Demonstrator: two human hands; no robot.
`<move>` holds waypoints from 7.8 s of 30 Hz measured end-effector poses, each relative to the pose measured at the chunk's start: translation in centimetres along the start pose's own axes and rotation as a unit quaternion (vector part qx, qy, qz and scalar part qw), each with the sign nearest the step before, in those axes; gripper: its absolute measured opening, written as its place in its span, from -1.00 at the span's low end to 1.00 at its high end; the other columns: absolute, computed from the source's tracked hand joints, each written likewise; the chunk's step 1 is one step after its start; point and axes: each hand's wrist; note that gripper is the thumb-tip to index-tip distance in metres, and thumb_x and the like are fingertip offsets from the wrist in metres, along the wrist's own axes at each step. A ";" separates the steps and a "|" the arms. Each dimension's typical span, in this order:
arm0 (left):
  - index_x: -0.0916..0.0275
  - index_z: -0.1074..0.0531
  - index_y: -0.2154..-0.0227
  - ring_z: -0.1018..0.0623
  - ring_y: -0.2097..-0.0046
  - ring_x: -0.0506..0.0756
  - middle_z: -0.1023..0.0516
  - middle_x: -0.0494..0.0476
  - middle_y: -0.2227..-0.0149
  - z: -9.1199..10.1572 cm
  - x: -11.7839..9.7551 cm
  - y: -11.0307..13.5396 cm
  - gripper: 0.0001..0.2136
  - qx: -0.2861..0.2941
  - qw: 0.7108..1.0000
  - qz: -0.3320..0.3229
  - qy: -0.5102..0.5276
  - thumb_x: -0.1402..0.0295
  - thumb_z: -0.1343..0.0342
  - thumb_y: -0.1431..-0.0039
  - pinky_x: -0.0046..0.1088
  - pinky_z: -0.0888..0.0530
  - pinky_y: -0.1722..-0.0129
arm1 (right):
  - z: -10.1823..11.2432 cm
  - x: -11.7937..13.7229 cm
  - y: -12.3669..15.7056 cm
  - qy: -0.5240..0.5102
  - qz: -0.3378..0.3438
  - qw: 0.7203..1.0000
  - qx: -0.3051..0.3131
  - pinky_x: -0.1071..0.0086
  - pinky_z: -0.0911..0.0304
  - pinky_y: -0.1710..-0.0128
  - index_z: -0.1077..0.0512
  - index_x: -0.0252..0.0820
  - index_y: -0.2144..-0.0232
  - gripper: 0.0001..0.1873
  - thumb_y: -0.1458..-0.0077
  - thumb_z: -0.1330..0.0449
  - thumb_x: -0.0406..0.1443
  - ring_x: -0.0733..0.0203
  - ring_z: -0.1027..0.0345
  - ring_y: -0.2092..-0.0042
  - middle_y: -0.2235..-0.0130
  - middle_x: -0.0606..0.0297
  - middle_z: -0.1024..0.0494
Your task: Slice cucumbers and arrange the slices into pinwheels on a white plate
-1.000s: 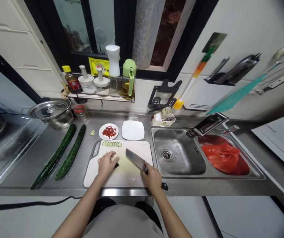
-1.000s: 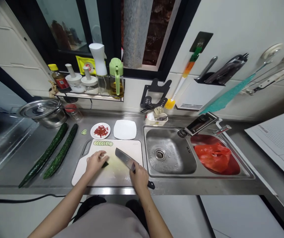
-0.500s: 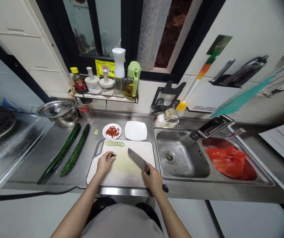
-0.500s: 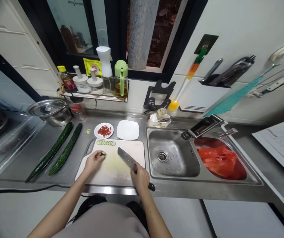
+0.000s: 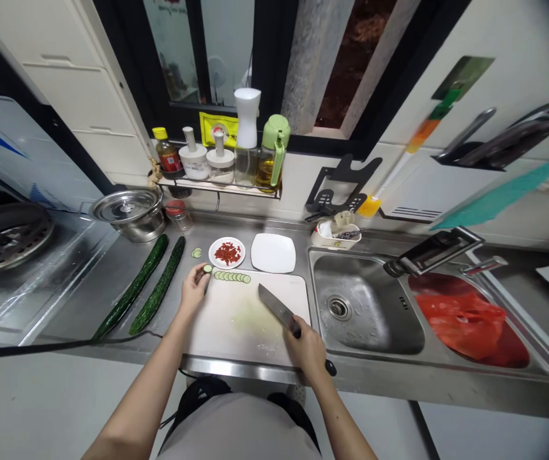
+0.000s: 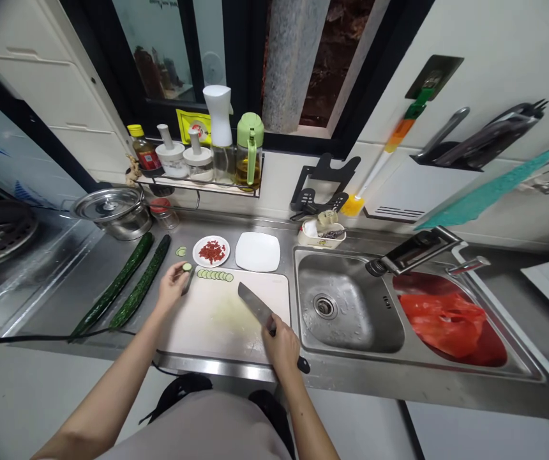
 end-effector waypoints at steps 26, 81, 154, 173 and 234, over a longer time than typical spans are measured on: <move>0.20 -0.25 -0.10 -0.48 -0.01 0.20 -0.56 0.20 0.11 1.1 3.7 -5.7 -0.49 -0.081 0.931 0.082 -0.346 0.36 -0.16 -0.05 -0.24 -0.31 -0.03 | 0.2 -0.8 0.2 -0.005 -0.028 1.000 0.004 0.39 -0.20 0.19 -0.40 -0.02 -0.06 -0.54 -0.12 -0.06 -0.10 0.12 -0.43 0.10 0.12 0.24 -0.57; 0.16 -0.48 0.29 -0.49 0.32 0.04 -0.54 0.02 0.40 -6.7 -3.9 4.6 -0.85 0.147 0.949 0.105 -0.259 0.28 -0.09 -0.10 -0.48 -0.31 0.30 | 1.1 0.5 1.0 -0.001 -0.004 1.000 0.022 0.43 -0.16 0.27 -0.43 -0.03 0.02 -0.63 -0.14 -0.06 -0.14 0.15 -0.44 0.16 0.18 0.26 -0.58; 0.05 -0.53 0.19 -0.46 0.09 0.18 -0.56 0.08 0.27 -2.9 -3.0 8.4 -0.75 0.165 0.916 0.126 -0.342 0.15 -0.09 -0.11 -0.29 -0.22 0.12 | 2.0 6.2 0.9 0.211 0.213 0.927 0.226 0.31 -0.25 0.24 -0.38 -0.28 0.13 -0.71 -0.19 0.07 -0.44 0.04 -0.47 0.12 0.21 0.01 -0.55; 0.04 -0.51 0.20 -0.47 0.12 0.17 -0.55 0.04 0.29 -2.9 -2.7 8.3 -0.77 0.164 0.915 0.120 -0.348 0.17 -0.09 -0.10 -0.31 -0.23 0.15 | 1.6 7.2 0.3 0.215 0.219 0.925 0.226 0.30 -0.29 0.23 -0.40 -0.30 0.12 -0.68 -0.14 0.05 -0.49 0.04 -0.47 0.10 0.18 -0.01 -0.55; 0.17 -0.47 0.29 -0.51 0.27 0.06 -0.56 0.04 0.37 -4.2 -2.9 7.5 -0.82 0.178 0.913 0.145 -0.336 0.46 -0.09 0.00 -0.47 -0.31 0.29 | 1.1 6.5 1.1 0.198 0.219 0.931 0.216 0.31 -0.30 0.20 -0.40 -0.30 0.13 -0.67 -0.11 0.05 -0.50 0.06 -0.47 0.09 0.19 -0.01 -0.56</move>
Point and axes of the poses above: each hand's wrist, its own y-axis away from the middle knuckle, its own z-axis out of the back of the hand, x = y × z
